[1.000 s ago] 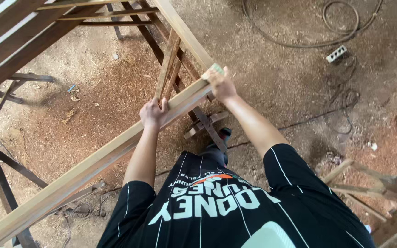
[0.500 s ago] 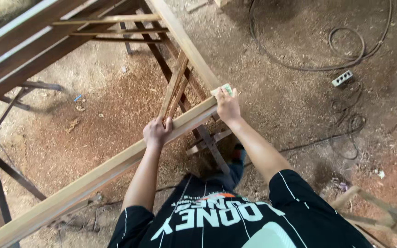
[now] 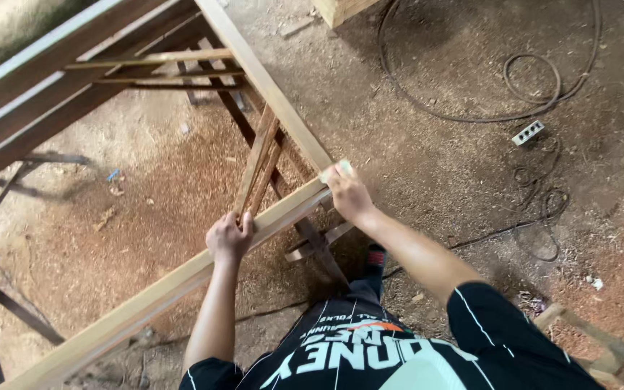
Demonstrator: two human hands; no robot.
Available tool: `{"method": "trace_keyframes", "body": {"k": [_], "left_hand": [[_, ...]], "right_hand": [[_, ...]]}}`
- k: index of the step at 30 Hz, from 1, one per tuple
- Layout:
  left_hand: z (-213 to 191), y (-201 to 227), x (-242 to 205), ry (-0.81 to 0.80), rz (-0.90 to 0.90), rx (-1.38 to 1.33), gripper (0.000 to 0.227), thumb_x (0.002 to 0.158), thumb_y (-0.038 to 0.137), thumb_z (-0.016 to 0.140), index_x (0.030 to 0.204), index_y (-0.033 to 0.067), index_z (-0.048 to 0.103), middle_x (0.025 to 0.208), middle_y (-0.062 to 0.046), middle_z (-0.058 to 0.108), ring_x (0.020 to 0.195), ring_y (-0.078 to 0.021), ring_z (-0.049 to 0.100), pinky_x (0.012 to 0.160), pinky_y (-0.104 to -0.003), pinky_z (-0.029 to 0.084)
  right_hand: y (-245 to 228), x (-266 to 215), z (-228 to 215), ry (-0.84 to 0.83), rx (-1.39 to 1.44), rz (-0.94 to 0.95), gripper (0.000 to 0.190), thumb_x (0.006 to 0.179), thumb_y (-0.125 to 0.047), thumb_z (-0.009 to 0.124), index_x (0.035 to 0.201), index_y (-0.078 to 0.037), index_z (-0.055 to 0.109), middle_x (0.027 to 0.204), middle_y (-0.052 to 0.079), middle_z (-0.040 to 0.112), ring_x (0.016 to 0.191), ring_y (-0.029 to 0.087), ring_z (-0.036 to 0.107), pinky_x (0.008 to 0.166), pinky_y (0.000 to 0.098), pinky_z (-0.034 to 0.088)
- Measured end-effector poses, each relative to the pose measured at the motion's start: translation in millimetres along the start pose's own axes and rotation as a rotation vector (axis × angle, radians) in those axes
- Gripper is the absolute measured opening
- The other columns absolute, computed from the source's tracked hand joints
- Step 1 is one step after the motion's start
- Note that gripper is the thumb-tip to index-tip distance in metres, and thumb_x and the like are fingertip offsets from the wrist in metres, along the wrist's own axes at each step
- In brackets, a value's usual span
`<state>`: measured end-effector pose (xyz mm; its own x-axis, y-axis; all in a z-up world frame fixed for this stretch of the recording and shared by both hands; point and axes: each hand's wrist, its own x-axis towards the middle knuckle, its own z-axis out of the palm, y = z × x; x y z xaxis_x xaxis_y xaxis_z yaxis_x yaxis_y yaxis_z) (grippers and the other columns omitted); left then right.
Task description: The person sands the surfaces and edges of a wooden frame by hand using a piece of sandpaper, moving it back and forth across different sections of the frame.
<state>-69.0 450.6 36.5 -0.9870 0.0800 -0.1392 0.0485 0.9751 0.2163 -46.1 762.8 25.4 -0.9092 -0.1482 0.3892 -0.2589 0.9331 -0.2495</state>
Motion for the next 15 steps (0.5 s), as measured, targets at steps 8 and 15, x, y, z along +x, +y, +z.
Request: {"method": "trace_keyframes", "body": {"k": [8,15], "left_hand": [[-2.3,7.2,-8.8,0.247,0.054,0.045,0.046,0.092,0.053,0.045,0.084,0.0136,0.067,0.069,-0.001,0.067,0.061,-0.0161,0.062,0.051,-0.031,0.047],[-0.8,13.9,-3.7,0.001,-0.08,0.087,0.049,0.097,0.055,0.043,0.091,0.0115,0.066,0.071,-0.001,0.067,0.062,-0.0153,0.063,0.055,-0.03,0.052]], "right_hand": [[8.2,81.3,-21.0,-0.671,-0.041,0.078,0.029,0.105,0.002,0.03,0.122,0.001,0.053,0.122,0.02,0.061,0.12,0.031,0.057,0.104,0.0365,0.052],[42.3,17.9,-24.0,0.081,0.037,-0.406,0.028,0.086,-0.003,0.047,0.112,0.004,0.053,0.106,0.022,0.061,0.107,0.035,0.059,0.099,0.0474,0.047]]}}
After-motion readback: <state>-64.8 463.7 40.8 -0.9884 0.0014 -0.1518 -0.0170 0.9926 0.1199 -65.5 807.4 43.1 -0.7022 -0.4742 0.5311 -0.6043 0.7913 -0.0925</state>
